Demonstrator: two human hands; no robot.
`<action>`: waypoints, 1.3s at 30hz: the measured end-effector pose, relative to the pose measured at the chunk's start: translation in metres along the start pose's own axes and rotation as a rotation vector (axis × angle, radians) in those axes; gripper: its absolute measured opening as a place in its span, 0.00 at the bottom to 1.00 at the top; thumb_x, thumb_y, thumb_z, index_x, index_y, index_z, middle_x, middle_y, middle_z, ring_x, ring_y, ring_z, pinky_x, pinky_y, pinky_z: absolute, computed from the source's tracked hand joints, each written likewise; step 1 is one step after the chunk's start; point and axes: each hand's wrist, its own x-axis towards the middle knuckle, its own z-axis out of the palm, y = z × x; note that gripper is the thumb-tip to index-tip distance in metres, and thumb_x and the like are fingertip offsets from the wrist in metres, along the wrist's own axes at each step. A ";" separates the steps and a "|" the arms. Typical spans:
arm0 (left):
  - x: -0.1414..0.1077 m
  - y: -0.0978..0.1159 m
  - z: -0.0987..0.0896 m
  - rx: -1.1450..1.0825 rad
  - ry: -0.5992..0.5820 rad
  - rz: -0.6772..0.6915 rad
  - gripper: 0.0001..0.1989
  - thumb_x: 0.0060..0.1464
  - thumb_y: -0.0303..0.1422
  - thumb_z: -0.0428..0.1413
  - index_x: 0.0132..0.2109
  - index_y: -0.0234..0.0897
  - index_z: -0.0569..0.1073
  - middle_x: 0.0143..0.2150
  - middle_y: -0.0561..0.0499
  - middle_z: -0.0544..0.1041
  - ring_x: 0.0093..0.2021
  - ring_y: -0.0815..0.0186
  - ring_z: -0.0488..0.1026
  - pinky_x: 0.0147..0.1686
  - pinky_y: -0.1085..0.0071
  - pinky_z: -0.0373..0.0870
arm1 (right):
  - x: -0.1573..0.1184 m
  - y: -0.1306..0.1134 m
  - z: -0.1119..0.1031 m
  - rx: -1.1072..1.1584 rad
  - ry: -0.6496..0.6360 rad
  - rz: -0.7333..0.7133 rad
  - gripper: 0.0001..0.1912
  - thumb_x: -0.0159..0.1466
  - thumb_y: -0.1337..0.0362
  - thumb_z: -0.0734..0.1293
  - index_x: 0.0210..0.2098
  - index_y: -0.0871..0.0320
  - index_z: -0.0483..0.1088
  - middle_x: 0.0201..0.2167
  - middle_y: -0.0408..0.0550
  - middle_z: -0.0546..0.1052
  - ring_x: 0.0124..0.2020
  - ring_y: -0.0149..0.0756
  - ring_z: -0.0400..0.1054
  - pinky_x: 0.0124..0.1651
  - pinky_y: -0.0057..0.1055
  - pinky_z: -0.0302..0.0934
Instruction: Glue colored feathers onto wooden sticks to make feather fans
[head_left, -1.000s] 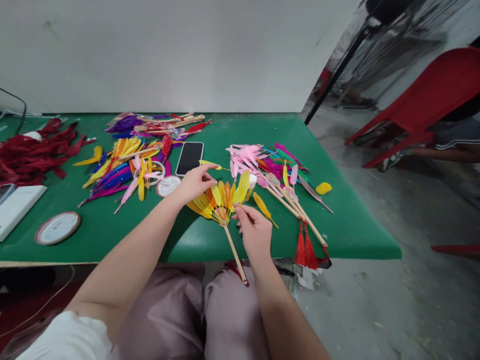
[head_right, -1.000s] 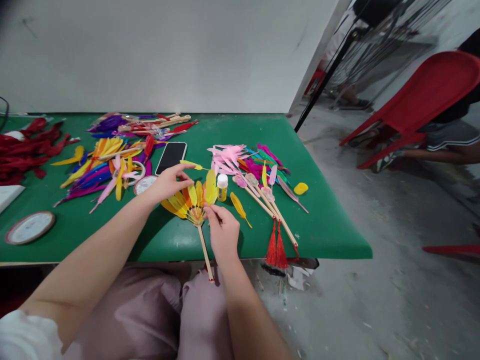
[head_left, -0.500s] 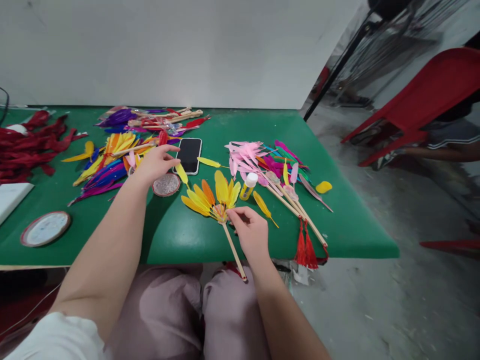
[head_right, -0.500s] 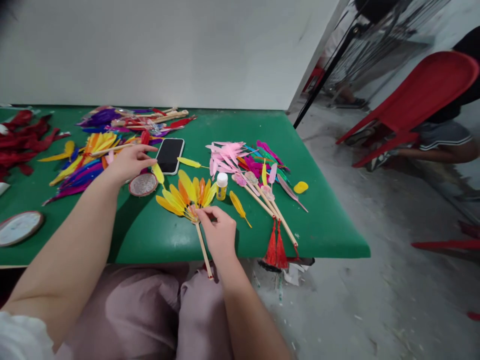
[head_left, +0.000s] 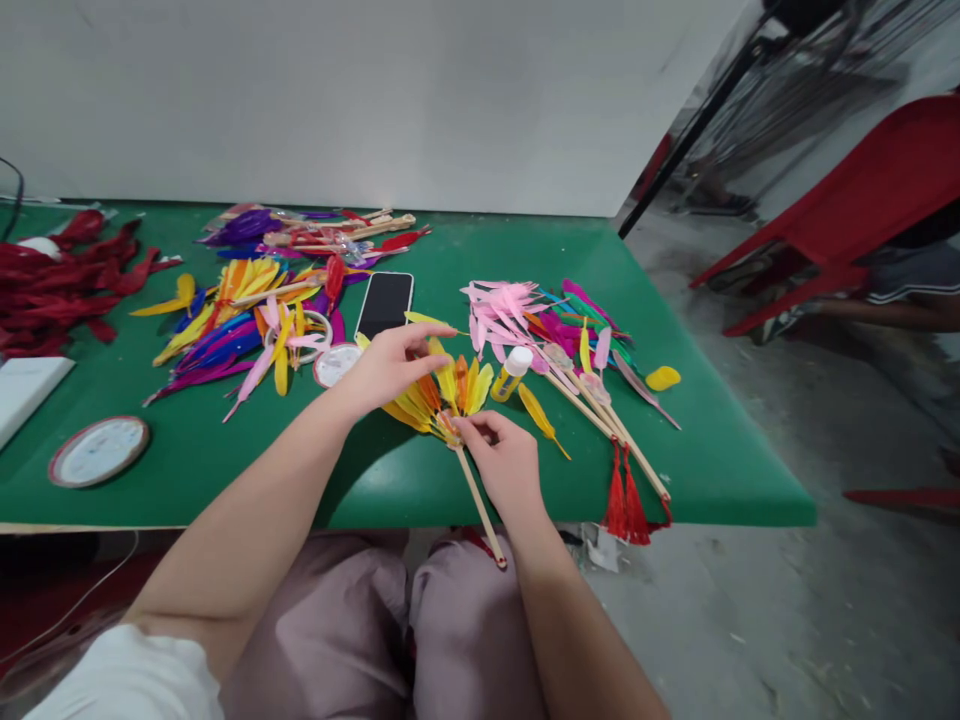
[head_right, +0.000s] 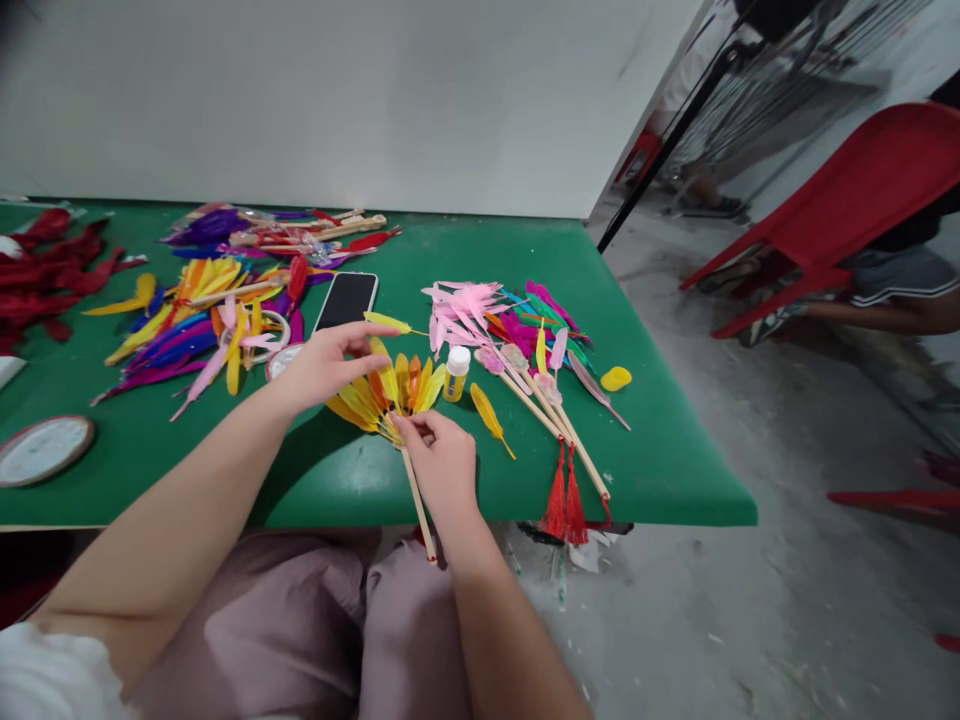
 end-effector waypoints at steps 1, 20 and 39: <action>0.001 -0.003 0.000 -0.002 0.013 -0.001 0.19 0.48 0.36 0.53 0.49 0.38 0.68 0.23 0.55 0.69 0.24 0.72 0.65 0.27 0.74 0.61 | 0.000 -0.001 0.000 0.008 0.000 0.004 0.12 0.52 0.56 0.66 0.21 0.59 0.71 0.17 0.40 0.70 0.20 0.28 0.61 0.25 0.24 0.55; 0.005 -0.027 0.001 0.209 0.024 -0.013 0.23 0.48 0.33 0.53 0.53 0.44 0.63 0.27 0.57 0.72 0.29 0.71 0.69 0.35 0.72 0.62 | -0.005 0.005 -0.005 0.094 0.029 -0.074 0.10 0.58 0.61 0.61 0.32 0.59 0.71 0.27 0.45 0.75 0.28 0.31 0.68 0.30 0.25 0.60; 0.012 -0.041 0.004 0.215 0.138 0.038 0.17 0.53 0.34 0.48 0.50 0.39 0.66 0.36 0.51 0.74 0.38 0.67 0.70 0.41 0.68 0.64 | -0.005 0.007 -0.005 0.047 0.006 -0.084 0.10 0.58 0.61 0.61 0.33 0.58 0.71 0.28 0.44 0.75 0.28 0.32 0.69 0.30 0.26 0.60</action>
